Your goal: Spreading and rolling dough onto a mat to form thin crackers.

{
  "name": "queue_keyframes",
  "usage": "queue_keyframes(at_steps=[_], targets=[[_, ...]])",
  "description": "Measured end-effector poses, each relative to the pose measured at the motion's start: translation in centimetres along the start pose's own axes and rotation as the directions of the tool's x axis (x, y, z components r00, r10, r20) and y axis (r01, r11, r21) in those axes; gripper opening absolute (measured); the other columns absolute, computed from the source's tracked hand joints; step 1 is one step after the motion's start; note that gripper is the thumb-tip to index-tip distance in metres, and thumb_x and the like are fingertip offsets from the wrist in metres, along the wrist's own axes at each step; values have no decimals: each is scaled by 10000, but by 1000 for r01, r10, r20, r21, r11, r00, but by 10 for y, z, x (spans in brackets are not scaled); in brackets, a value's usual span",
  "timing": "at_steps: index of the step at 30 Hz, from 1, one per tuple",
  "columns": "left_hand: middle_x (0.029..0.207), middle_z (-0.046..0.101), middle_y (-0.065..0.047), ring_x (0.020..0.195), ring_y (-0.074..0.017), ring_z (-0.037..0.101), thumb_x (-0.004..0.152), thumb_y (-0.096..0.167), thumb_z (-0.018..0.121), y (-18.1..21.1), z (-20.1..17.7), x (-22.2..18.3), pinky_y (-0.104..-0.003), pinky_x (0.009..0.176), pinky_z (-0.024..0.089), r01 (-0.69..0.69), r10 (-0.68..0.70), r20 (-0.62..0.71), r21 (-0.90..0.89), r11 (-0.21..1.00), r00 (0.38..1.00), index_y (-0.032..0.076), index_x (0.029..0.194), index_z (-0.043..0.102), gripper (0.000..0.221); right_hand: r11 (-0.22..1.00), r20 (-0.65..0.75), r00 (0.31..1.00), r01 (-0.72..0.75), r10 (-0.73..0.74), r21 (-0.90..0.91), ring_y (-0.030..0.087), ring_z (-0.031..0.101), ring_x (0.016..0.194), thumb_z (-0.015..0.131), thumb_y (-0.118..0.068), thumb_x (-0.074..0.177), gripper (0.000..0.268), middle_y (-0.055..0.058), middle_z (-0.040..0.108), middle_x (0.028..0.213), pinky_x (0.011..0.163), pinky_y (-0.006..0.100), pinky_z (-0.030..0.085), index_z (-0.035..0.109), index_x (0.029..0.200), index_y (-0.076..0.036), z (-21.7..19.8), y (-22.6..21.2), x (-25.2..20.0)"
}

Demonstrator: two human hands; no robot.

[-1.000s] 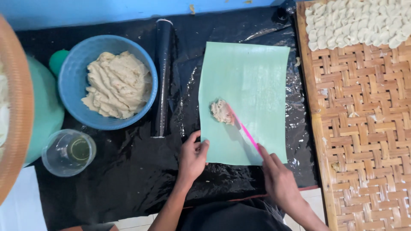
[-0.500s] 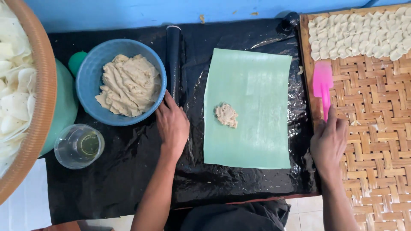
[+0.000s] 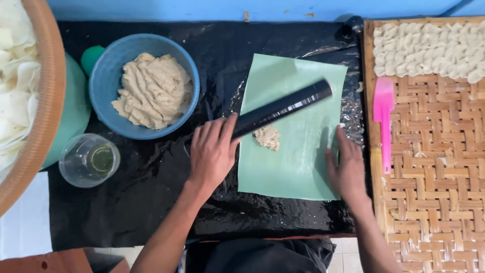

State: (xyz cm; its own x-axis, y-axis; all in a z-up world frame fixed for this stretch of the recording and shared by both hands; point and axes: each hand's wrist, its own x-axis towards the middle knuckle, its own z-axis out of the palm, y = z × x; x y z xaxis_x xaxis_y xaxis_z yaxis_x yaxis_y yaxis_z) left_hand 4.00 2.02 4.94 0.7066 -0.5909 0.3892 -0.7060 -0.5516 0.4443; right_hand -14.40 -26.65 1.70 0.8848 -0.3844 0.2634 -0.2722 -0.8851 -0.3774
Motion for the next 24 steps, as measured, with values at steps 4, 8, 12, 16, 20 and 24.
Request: queue_keyframes(at_steps=[4, 8, 12, 16, 20, 24], targets=[[1152, 653, -119, 1061, -278, 606, 860, 176, 785, 2, 2, 2, -449, 944, 455, -90, 86, 77, 58, 994, 993, 20, 1395, 585, 593, 997, -133, 991, -17, 26, 70, 419, 541, 1372, 589, -88, 1081, 463, 276, 563, 1451, 1176, 477, 437, 490, 1509, 58, -16, -16, 16], [1148, 650, -111, 1091, -275, 593, 849, 174, 773, 10, 12, 2, -475, 991, 441, -155, 150, 149, 22, 988, 977, 53, 1403, 588, 597, 989, -101, 985, 142, -139, 26, 399, 485, 1433, 617, -137, 1035, 487, 241, 518, 1515, 1218, 519, 385, 508, 1496, -26, -18, -42, 38], [1280, 626, -123, 1209, -290, 565, 894, 198, 743, 5, 29, -1, -519, 1088, 397, -138, 121, 160, 100, 985, 980, 68, 1463, 540, 618, 934, 117, 946, 319, -303, -159, 388, 471, 1411, 698, -265, 930, 582, 188, 522, 1502, 1193, 612, 312, 547, 1470, -108, 2, -45, 53], [1486, 543, -132, 1389, -308, 486, 929, 239, 700, 5, 34, -1, -581, 1174, 313, -98, 70, 161, 175, 980, 985, 43, 1514, 482, 655, 934, 142, 946, 313, -292, -171, 370, 469, 1441, 691, -268, 957, 581, 161, 526, 1524, 1214, 614, 301, 535, 1497, -123, 26, -35, 53], [1625, 412, -159, 1517, -335, 354, 987, 332, 604, 1, 40, 13, -646, 1209, 214, -68, 34, 196, 171, 983, 980, -15, 1550, 422, 686, 947, 147, 948, 299, -282, -117, 384, 471, 1431, 645, -265, 982, 573, 193, 520, 1524, 1214, 587, 314, 516, 1515, -100, 29, -34, 64], [1632, 364, -159, 1551, -343, 284, 1058, 442, 496, -10, 48, 41, -665, 1233, 152, -8, -36, 264, 167, 986, 964, -32, 1543, 413, 683, 950, 185, 940, 304, -287, -72, 403, 476, 1411, 534, -294, 1041, 555, 231, 512, 1520, 1196, 557, 332, 487, 1534, -43, 22, -39, 90]])
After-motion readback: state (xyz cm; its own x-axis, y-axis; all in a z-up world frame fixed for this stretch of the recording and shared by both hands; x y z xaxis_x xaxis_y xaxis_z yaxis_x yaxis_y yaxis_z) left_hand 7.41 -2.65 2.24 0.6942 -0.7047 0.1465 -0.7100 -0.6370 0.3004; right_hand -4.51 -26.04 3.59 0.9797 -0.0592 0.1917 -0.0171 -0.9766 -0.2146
